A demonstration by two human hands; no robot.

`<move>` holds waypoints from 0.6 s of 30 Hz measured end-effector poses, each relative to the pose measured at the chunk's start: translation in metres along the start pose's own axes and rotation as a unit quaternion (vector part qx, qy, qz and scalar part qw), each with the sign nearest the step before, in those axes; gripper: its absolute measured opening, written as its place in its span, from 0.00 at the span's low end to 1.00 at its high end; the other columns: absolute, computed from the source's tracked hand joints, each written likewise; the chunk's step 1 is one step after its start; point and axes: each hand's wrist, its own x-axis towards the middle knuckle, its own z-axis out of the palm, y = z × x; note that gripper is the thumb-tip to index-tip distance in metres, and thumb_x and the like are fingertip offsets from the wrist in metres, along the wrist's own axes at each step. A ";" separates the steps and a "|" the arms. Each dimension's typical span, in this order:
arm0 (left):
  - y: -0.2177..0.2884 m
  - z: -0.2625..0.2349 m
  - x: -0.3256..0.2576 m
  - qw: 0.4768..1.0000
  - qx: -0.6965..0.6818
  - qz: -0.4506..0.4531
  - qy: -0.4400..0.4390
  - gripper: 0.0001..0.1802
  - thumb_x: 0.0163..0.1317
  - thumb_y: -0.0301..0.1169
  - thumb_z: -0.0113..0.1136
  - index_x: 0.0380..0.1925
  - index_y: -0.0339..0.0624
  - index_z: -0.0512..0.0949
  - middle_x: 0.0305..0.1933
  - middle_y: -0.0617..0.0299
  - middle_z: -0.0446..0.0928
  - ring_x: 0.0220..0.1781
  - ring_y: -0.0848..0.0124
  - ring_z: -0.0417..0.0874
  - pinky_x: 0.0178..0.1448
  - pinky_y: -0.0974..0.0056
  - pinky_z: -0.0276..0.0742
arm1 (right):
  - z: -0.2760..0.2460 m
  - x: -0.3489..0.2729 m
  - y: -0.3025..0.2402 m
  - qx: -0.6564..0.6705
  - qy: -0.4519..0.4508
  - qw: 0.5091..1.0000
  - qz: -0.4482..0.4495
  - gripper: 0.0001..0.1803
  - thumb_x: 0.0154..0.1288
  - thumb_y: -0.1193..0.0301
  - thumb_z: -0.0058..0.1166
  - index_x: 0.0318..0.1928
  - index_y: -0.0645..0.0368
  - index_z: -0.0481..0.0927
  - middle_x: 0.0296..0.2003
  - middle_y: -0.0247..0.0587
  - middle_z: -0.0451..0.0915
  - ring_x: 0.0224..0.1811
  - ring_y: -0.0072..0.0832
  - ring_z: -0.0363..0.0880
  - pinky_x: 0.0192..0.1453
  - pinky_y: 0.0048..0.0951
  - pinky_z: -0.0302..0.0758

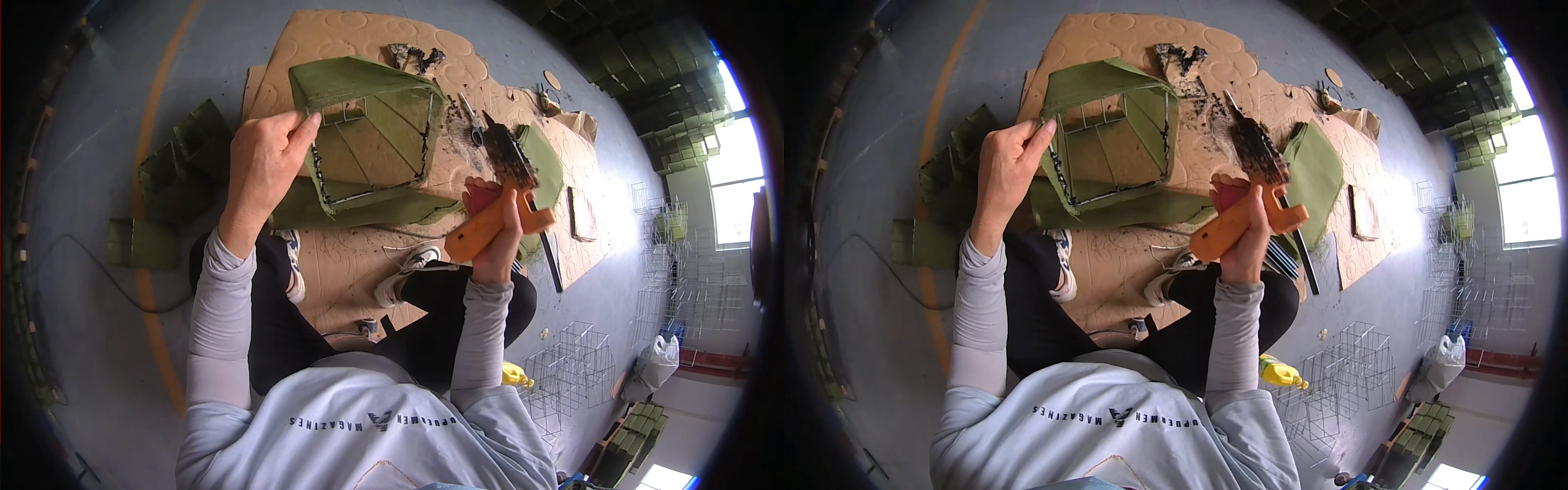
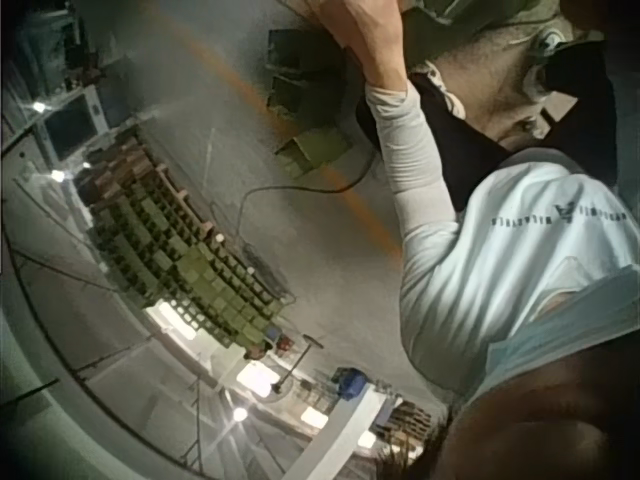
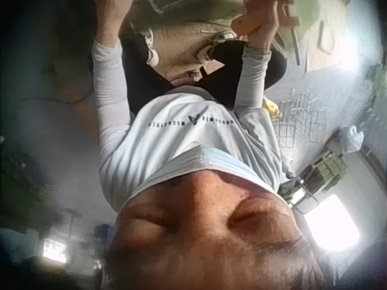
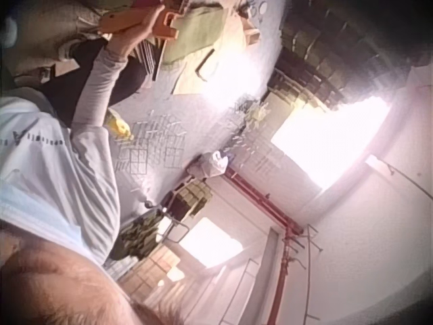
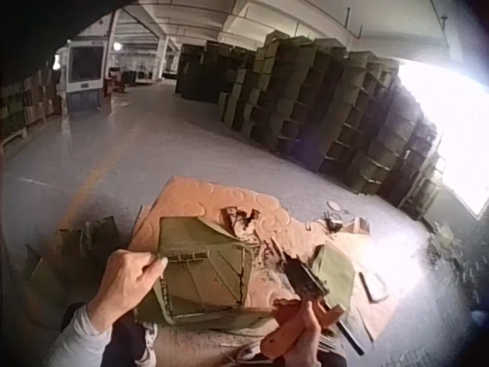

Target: Assembling a green fabric-covered wire basket using a hot glue gun.

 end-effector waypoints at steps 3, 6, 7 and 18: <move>-0.006 -0.004 0.009 1.000 0.002 0.003 0.000 0.24 0.67 0.38 0.59 0.16 0.33 0.69 0.15 0.44 0.66 0.17 0.50 0.67 0.24 0.54 0.61 | 0.005 0.021 0.012 0.044 0.014 0.997 0.054 0.17 0.73 0.58 0.50 0.51 0.58 0.74 0.45 0.44 0.82 0.51 0.38 0.82 0.58 0.41 0.77; -0.017 -0.008 0.014 1.000 -0.006 -0.008 0.004 0.25 0.67 0.39 0.59 0.17 0.32 0.69 0.16 0.44 0.63 0.16 0.52 0.63 0.24 0.55 0.60 | 0.010 0.029 0.021 0.067 -0.005 0.995 0.072 0.17 0.73 0.58 0.50 0.50 0.58 0.75 0.44 0.43 0.83 0.51 0.37 0.82 0.57 0.42 0.77; -0.018 -0.007 0.016 1.000 -0.020 -0.022 0.002 0.24 0.66 0.39 0.59 0.17 0.31 0.69 0.16 0.44 0.62 0.16 0.53 0.61 0.24 0.55 0.59 | 0.008 0.030 0.023 0.071 -0.004 0.995 0.070 0.17 0.73 0.58 0.50 0.50 0.58 0.75 0.44 0.43 0.83 0.51 0.37 0.82 0.57 0.42 0.77; -0.022 -0.007 0.018 0.999 -0.033 -0.010 0.007 0.22 0.69 0.36 0.58 0.21 0.32 0.67 0.16 0.63 0.53 0.21 0.78 0.53 0.24 0.63 0.51 | 0.005 -0.033 -0.001 0.015 -0.220 0.975 0.005 0.22 0.62 0.61 0.58 0.50 0.63 0.72 0.43 0.45 0.75 0.53 0.43 0.74 0.65 0.49 0.68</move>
